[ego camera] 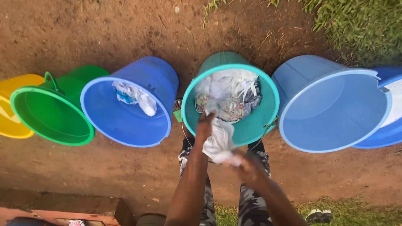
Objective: Hand washing and rinsing various items of clothing in multiple buckets of water and soap outdoors.
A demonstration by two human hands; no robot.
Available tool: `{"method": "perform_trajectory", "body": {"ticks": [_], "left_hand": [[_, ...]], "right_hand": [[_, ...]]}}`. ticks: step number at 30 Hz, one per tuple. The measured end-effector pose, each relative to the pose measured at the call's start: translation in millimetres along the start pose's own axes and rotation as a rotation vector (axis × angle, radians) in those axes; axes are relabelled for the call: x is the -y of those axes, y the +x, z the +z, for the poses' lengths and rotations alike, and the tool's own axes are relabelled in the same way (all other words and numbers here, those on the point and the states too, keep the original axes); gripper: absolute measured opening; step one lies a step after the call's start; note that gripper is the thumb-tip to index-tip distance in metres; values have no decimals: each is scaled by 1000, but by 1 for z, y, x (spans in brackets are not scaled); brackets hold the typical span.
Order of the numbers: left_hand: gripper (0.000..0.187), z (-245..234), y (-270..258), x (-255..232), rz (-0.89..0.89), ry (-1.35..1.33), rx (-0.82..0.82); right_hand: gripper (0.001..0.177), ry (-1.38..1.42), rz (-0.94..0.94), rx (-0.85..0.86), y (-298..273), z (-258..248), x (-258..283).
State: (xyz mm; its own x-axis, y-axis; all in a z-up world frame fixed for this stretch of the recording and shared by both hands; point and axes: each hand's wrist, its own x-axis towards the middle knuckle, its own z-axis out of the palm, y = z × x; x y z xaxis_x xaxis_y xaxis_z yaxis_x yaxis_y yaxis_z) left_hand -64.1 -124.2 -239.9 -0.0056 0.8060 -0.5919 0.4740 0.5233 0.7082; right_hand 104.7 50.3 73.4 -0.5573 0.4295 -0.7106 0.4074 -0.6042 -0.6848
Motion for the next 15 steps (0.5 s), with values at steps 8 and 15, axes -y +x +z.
{"method": "perform_trajectory", "body": {"ticks": [8, 15], "left_hand": [[31, -20, 73, -98, -78, -116, -523], [24, 52, 172, 15, -254, 277, -122]], "right_hand": [[33, -556, -351, -858, 190, -24, -161], [52, -1212, 12, -681, 336, -37, -455]]}}
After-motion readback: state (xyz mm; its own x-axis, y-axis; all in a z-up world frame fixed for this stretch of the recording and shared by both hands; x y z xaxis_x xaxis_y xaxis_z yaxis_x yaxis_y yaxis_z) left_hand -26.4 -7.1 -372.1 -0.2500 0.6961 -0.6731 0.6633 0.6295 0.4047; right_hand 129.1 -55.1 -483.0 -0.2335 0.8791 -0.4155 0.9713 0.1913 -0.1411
